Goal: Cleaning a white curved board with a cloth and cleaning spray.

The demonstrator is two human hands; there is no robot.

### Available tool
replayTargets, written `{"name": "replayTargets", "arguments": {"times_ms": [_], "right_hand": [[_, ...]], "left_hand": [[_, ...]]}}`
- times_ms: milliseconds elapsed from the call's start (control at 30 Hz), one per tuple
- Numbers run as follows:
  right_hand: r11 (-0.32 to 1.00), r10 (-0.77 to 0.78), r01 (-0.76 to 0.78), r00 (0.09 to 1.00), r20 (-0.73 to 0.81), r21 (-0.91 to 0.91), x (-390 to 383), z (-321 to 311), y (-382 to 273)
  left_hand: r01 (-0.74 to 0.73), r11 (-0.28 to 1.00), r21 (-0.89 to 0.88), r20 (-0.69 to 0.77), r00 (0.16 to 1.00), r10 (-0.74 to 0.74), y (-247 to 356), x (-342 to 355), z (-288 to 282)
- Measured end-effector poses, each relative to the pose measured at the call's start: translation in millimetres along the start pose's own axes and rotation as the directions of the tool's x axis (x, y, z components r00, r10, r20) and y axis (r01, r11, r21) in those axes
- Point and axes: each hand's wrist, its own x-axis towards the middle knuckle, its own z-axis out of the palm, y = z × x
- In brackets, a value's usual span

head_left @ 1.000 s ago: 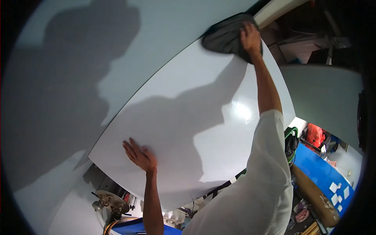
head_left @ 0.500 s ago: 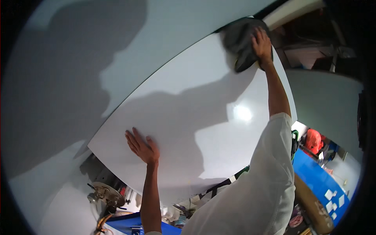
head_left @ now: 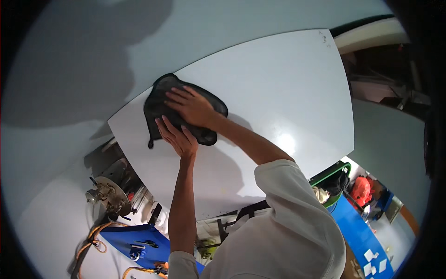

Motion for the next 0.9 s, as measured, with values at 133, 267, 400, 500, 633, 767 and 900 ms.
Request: {"name": "replayTargets", "arguments": {"times_ms": [133, 267, 400, 500, 633, 767, 900], "right_hand": [[0.916, 0.17, -0.184, 0.983, -0.071, -0.355, -73, -72, 105], [0.679, 0.511, -0.611, 0.792, -0.334, -0.407, -133, -138, 196], [0.716, 0.487, -0.498, 0.858, -0.16, -0.49, -90, -87, 135], [0.948, 0.105, -0.06, 0.986, 0.13, -0.314, -45, -55, 83], [0.98, 0.113, -0.112, 0.994, -0.004, -0.164, -30, -79, 107], [0.933, 0.128, -0.116, 0.992, 0.015, -0.34, -44, -68, 129], [0.729, 0.373, -0.32, 0.927, -0.04, -0.605, -21, 19, 44]], "left_hand": [[0.049, 0.998, -0.045, 0.014, 0.999, -0.048, 2, -1, 1], [0.047, 0.999, -0.016, 0.088, 0.995, -0.045, 0, 0, 3], [0.045, 0.998, 0.044, 0.14, 0.989, -0.051, 2, -1, 3], [0.087, 0.996, -0.031, 0.134, 0.988, -0.082, 6, 0, -2], [0.147, 0.915, -0.377, 0.021, 0.988, -0.15, -2, -9, -29], [0.222, 0.966, -0.133, -0.134, 0.962, -0.24, -63, -83, -112], [0.44, 0.896, 0.061, -0.364, 0.846, -0.39, -148, -180, -208]]}}
